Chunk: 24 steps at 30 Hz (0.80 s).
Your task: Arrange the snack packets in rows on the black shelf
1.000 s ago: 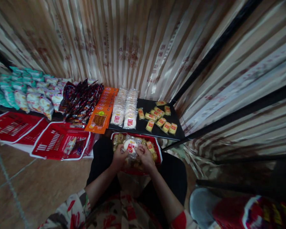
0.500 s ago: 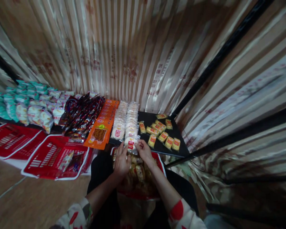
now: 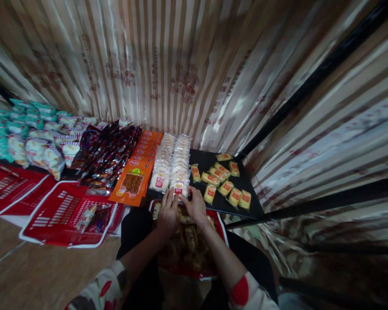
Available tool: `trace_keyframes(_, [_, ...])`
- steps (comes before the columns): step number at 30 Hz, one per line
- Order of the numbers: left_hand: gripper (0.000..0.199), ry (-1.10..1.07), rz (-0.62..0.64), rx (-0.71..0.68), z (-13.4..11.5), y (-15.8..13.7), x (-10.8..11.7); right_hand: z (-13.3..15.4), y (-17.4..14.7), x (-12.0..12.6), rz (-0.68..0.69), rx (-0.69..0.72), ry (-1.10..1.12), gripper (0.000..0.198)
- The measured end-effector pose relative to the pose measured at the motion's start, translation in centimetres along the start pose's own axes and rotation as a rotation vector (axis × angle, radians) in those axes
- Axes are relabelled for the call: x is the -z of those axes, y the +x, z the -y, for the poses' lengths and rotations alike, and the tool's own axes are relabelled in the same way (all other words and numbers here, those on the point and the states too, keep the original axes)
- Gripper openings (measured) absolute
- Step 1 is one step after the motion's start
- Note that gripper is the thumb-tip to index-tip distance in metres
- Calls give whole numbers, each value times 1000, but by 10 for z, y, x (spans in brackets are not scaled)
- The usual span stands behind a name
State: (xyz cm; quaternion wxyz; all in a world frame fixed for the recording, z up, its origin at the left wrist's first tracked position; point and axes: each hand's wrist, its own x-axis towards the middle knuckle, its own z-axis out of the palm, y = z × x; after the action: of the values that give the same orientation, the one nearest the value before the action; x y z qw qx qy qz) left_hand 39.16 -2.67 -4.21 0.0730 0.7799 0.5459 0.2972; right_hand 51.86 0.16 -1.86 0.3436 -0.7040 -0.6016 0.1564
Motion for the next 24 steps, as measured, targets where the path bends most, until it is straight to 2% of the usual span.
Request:
trace_keyframes(4, [46, 8, -39, -40, 3, 7, -5, -3, 4, -6, -53, 54, -21, 33])
trace_keyframes(10, [40, -41, -60, -106, 9, 19, -2, -2, 6, -16, -72, -9, 19, 46])
trace_keyframes(17, [40, -110, -111, -162, 19, 14, -9, -1, 6, -20, -51, -8, -149, 49])
trace_keyframes(21, [38, -102, -186, -152, 20, 11, -11, 2, 8, -20, -25, -26, -217, 50])
trace_keyframes(24, [37, -65, -287, -60, 22, 13, -9, 6, 10, -18, -6, -54, -229, 51])
